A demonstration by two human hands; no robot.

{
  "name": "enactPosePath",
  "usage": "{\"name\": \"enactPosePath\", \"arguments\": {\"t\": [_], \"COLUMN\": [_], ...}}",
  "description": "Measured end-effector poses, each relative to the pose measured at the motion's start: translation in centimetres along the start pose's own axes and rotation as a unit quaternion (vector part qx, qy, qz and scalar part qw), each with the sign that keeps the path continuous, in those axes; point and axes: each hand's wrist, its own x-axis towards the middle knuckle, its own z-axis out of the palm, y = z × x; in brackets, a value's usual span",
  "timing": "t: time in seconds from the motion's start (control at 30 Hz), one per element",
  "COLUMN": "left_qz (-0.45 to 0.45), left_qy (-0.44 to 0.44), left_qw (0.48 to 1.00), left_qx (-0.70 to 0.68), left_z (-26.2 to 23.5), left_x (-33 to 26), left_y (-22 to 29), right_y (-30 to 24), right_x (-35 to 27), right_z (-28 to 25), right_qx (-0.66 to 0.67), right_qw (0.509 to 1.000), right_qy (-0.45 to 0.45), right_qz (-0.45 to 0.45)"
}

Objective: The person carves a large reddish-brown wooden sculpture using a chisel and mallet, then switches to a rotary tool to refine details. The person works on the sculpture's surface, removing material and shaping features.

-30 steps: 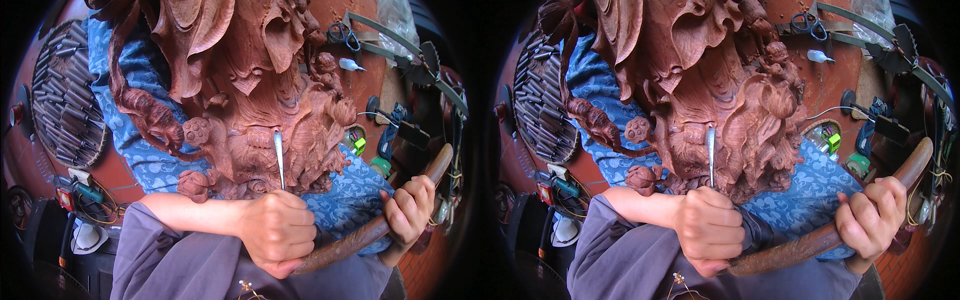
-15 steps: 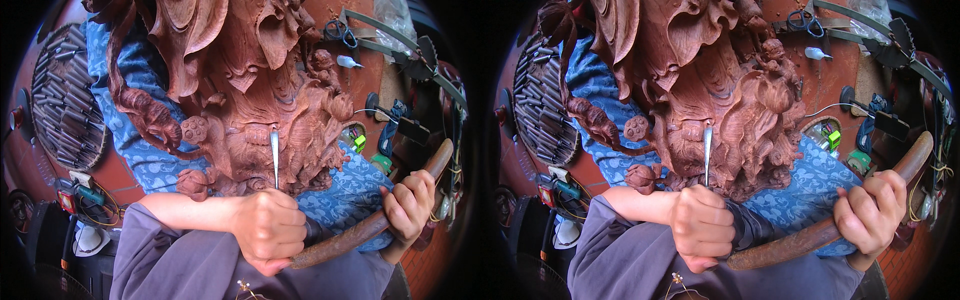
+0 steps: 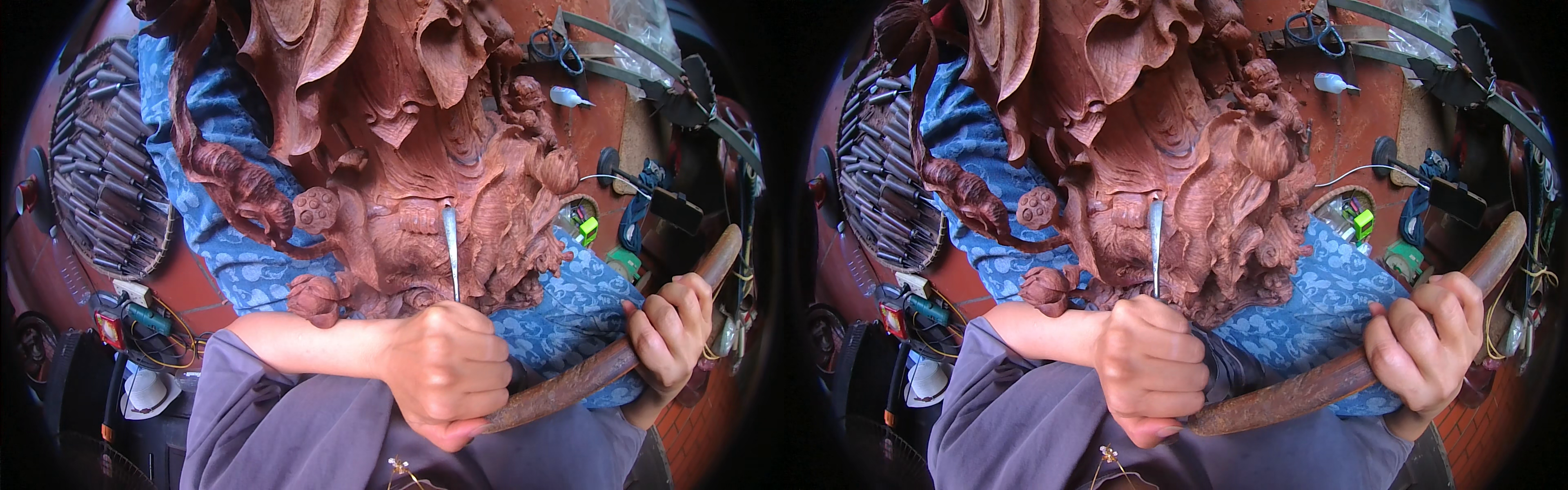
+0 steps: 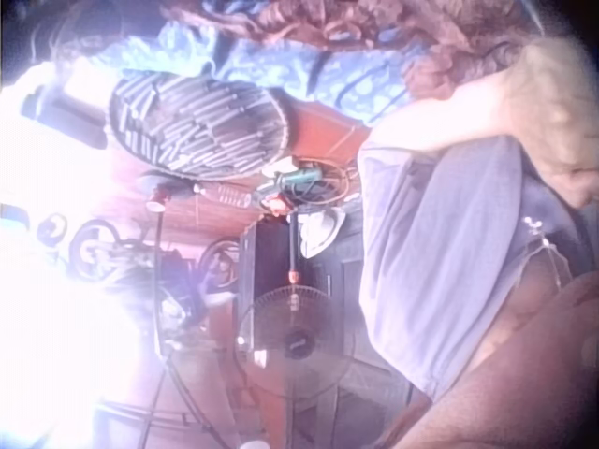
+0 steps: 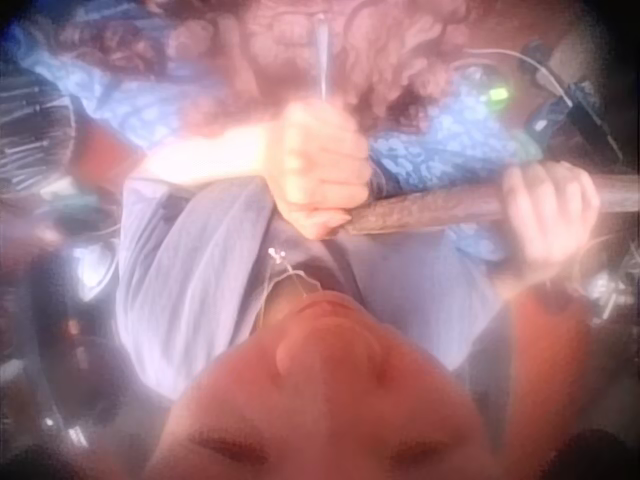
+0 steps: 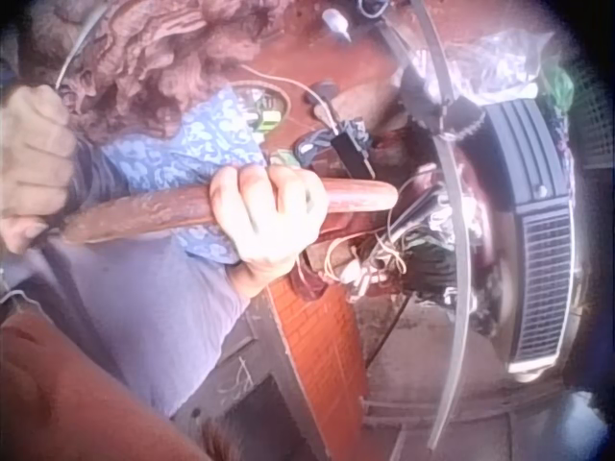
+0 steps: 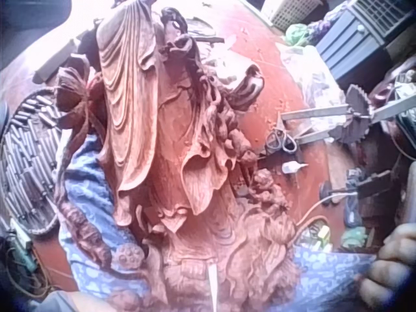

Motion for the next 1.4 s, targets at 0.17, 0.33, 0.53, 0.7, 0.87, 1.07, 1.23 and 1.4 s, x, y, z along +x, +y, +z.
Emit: {"name": "enactPosePath", "arguments": {"t": [0.17,0.33,0.53,0.7,0.87,1.07,1.23,1.4], "left_qz": [-0.039,-0.066,-0.097,-0.106,-0.110,-0.131,-0.140,-0.147], "left_qy": [0.013,0.030,0.055,0.066,0.072,0.088,0.094,0.130], "left_qw": [0.999,0.997,0.993,0.990,0.989,0.986,0.985,0.981], "left_qx": [0.013,0.031,0.050,0.059,0.061,0.050,0.033,0.000], "left_z": [0.6,1.2,2.1,2.4,2.7,2.4,1.6,1.3], "left_x": [0.6,1.3,2.2,2.5,2.6,3.1,3.6,4.1], "left_y": [0.2,0.3,0.2,0.1,0.0,0.2,0.2,0.1], "right_y": [-0.1,0.6,1.0,1.1,1.7,2.4,2.8,3.5], "right_x": [-0.4,-1.8,-3.0,-3.0,-3.0,-2.9,-2.7,-2.3], "right_z": [0.0,-0.5,-1.3,-1.2,-1.1,-0.6,-0.3,0.5], "right_qx": [0.014,0.001,-0.058,-0.052,-0.031,0.041,0.053,0.059], "right_qw": [1.000,0.991,0.987,0.990,0.990,0.983,0.986,0.988], "right_qy": [0.017,0.094,0.113,0.119,0.106,0.161,0.144,0.140], "right_qz": [-0.002,-0.096,-0.100,-0.055,-0.082,-0.083,-0.067,-0.037]}}
